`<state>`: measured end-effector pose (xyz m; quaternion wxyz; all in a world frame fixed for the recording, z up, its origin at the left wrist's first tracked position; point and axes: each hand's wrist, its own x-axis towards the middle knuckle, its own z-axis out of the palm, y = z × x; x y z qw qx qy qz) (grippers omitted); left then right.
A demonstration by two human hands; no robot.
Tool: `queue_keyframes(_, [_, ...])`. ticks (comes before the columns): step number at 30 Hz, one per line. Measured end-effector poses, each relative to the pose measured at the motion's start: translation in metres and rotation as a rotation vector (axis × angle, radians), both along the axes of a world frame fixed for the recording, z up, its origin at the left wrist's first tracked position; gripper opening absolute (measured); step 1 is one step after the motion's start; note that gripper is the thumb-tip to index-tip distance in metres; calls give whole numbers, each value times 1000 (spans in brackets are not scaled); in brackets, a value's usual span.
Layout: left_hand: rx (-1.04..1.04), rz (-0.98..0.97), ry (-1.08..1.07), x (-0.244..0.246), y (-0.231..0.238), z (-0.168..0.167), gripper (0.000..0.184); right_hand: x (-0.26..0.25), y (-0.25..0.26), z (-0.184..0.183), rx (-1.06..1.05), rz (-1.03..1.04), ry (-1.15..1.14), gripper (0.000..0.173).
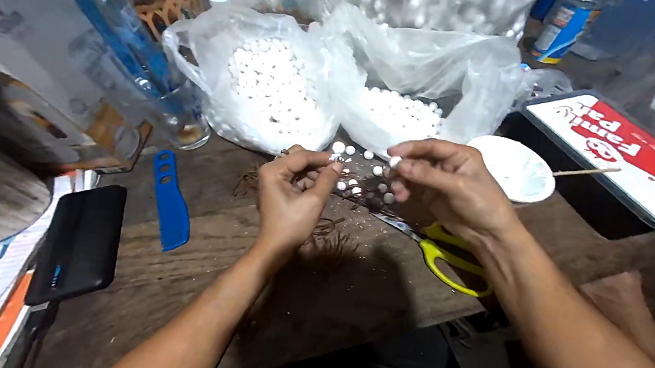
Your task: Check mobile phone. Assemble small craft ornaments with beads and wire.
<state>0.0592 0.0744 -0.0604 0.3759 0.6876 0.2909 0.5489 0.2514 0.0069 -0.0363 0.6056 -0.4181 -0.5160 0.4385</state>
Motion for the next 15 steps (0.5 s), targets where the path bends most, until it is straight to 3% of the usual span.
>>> queue_keyframes(7, [82, 42, -4, -5, 13, -5, 4, -14, 48, -10, -213, 117, 151, 25])
queue_keyframes(15, [147, 37, 57, -5, 11, -13, 6, -12, 47, -17, -203, 120, 275, 32])
